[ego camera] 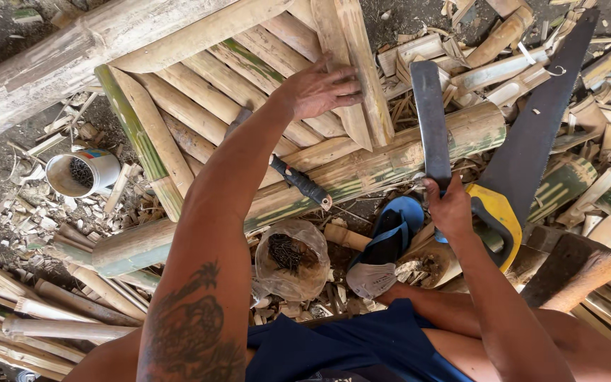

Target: The person assembles a bamboo structure by cutting bamboo strips with a hand saw and hammering them into place. They repeatedly position strips, cut them to size, and secure them with a hammer.

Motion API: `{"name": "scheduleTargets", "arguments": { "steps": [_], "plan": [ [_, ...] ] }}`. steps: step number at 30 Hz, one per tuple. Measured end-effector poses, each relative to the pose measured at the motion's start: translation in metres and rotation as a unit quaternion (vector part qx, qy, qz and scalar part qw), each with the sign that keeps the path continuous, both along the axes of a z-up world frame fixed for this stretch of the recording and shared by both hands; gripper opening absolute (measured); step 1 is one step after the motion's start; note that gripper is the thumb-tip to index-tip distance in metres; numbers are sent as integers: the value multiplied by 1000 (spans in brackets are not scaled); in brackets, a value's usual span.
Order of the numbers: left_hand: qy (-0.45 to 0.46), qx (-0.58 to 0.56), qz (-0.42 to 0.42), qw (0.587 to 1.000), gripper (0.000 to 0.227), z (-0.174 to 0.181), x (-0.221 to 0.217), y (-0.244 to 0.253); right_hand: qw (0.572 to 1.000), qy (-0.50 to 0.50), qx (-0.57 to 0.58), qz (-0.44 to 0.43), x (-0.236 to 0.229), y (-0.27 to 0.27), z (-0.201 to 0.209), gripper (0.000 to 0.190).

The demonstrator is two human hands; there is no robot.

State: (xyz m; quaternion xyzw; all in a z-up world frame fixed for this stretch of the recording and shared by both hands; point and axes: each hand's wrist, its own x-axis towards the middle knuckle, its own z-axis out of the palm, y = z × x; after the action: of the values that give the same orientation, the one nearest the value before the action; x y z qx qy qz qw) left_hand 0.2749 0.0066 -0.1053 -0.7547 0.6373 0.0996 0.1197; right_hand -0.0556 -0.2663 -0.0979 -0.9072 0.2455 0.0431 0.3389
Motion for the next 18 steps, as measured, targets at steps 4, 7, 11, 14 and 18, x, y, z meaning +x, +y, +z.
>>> {"name": "scheduleTargets", "arguments": {
  "steps": [4,7,11,14,18],
  "plan": [
    [-16,-5,-11,1000,76,-8,-1,1,1000,26,3,-6,-4,-1,-7,64],
    [-14,-51,-5,999,72,-11,-1,7,1000,10,-6,-2,-1,1,-9,67],
    [-18,-18,1,1000,78,-16,-7,6,1000,0,27,-15,-2,6,-1,59],
    [-5,-30,27,999,85,-16,-12,9,995,15,86,-53,3,15,8,49],
    [-70,-53,21,996,88,-12,-17,13,989,15,128,-79,8,23,18,44]
  ]
}}
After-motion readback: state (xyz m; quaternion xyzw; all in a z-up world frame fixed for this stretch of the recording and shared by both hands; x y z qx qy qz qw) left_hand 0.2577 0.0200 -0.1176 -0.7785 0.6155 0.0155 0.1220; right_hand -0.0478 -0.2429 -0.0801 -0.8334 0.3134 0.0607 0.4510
